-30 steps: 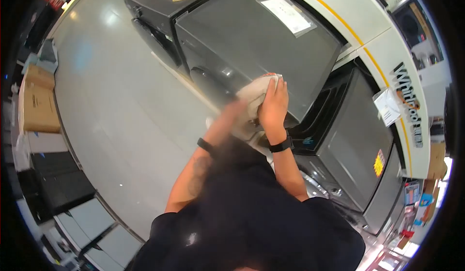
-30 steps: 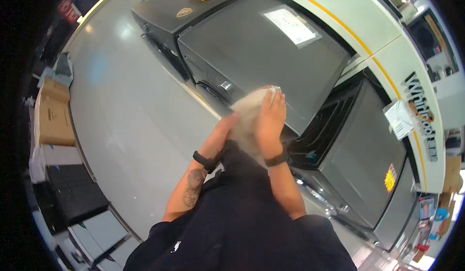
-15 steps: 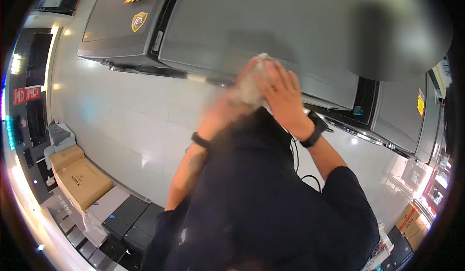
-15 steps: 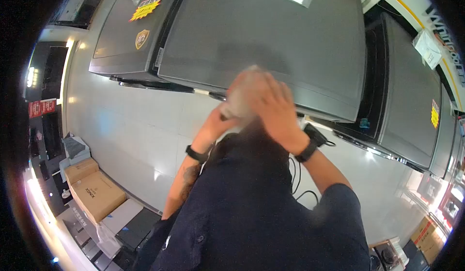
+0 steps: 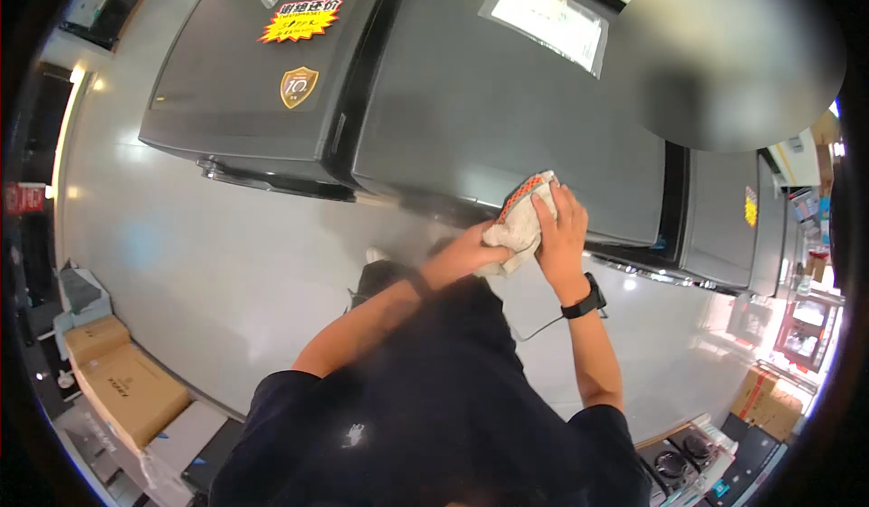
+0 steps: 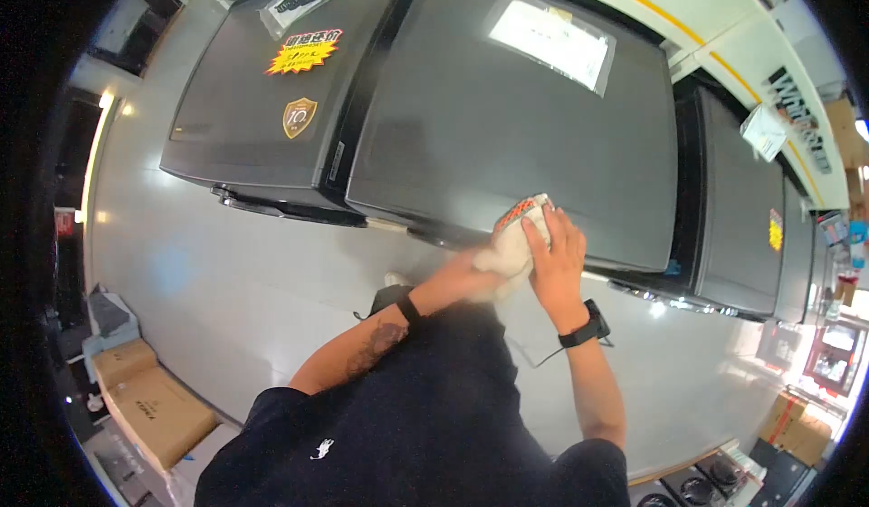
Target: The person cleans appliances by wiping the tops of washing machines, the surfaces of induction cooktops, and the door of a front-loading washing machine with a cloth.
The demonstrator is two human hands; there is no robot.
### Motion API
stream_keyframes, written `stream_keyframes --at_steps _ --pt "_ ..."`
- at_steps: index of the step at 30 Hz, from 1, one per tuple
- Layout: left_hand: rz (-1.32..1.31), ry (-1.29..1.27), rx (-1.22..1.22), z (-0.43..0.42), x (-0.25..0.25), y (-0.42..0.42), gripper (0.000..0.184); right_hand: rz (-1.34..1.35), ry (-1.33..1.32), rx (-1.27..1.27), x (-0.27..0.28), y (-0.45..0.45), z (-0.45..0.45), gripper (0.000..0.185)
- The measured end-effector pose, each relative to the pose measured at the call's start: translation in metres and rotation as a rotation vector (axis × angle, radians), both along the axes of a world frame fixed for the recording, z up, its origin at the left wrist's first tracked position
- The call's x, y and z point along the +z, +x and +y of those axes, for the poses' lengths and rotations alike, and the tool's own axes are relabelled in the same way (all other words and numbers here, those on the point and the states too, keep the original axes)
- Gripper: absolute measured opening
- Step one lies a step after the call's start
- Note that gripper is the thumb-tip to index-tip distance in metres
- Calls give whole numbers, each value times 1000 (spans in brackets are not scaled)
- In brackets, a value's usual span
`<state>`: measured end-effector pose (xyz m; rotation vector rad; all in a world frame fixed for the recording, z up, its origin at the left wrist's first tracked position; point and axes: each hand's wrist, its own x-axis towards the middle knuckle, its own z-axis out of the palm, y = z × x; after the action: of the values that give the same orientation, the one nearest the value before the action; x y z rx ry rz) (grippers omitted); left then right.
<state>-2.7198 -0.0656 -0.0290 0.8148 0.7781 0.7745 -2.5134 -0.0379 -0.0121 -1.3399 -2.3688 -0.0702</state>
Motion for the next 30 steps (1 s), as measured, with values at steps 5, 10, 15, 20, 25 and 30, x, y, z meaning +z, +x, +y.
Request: stream_keyframes --at_steps 5,10,15,20,25,30 --pt "-118 -13 23 -3 -20 0 43 -51 84 80 -10 -2 12 64" --pt "-285 -133 -18 -2 -81 13 41 -46 17 98 2 -12 12 69" --pt "-261 -292 107 -14 -44 14 44 17 -4 153 0 -2 6 66" --pt "-29 -179 120 -13 -14 23 44 36 -75 194 -3 10 13 59" --pt "257 -168 49 -16 21 25 50 49 -182 166 10 14 3 71" --pt "544 85 -22 -12 44 38 53 -66 -169 72 14 32 0 66"
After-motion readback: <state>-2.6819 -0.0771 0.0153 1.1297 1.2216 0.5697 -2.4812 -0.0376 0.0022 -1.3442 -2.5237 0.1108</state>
